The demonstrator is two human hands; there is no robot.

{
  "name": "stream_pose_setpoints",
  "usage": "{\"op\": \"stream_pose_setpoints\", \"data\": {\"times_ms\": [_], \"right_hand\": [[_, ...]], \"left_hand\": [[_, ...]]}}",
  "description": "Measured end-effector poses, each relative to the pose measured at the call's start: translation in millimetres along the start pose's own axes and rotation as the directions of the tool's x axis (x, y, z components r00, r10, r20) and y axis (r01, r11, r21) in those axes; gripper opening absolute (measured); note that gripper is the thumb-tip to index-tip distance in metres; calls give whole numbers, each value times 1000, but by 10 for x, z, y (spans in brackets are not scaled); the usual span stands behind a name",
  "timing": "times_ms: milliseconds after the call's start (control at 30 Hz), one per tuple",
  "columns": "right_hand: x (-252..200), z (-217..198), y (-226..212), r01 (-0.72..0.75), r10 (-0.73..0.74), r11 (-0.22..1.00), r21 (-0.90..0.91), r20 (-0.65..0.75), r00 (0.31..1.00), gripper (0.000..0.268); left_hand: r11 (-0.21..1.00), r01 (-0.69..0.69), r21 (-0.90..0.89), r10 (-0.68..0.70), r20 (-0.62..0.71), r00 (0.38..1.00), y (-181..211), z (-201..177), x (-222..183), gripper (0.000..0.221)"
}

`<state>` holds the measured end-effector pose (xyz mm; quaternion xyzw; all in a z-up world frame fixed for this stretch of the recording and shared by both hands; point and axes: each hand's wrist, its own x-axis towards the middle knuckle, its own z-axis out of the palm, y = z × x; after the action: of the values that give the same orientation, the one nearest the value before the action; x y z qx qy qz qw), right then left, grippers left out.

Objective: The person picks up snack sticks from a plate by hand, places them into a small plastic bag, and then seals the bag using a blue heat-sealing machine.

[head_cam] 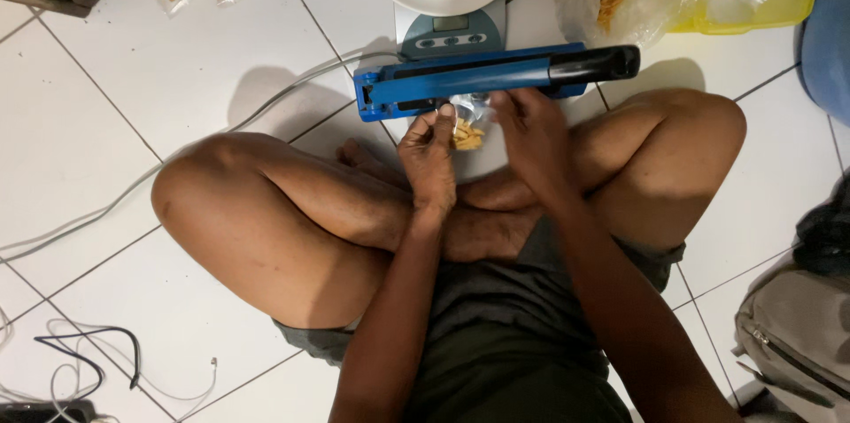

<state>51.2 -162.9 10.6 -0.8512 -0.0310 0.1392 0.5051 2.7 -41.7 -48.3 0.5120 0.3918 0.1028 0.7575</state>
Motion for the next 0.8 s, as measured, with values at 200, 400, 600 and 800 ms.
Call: {"op": "stream_pose_setpoints", "data": {"times_ms": [200, 400, 600, 800], "right_hand": [[-379, -741, -1336, 384, -516, 768, -512, -140, 845, 20], [345, -743, -1003, 518, -625, 429, -740, 171, 761, 12], [728, -590, -424, 373, -359, 458, -807, 216, 908, 28], [793, -528, -186, 349, -323, 545, -762, 193, 927, 27]], "left_hand": [[999, 4, -53, -5, -26, 1000, 30, 113, -57, 17], [999, -37, -9, 36, -61, 997, -17, 132, -38, 15], [998, -24, -61, 18, -95, 995, -93, 166, -32, 14], [998, -64, -30, 61, -87, 994, -45, 180, -36, 14]]}}
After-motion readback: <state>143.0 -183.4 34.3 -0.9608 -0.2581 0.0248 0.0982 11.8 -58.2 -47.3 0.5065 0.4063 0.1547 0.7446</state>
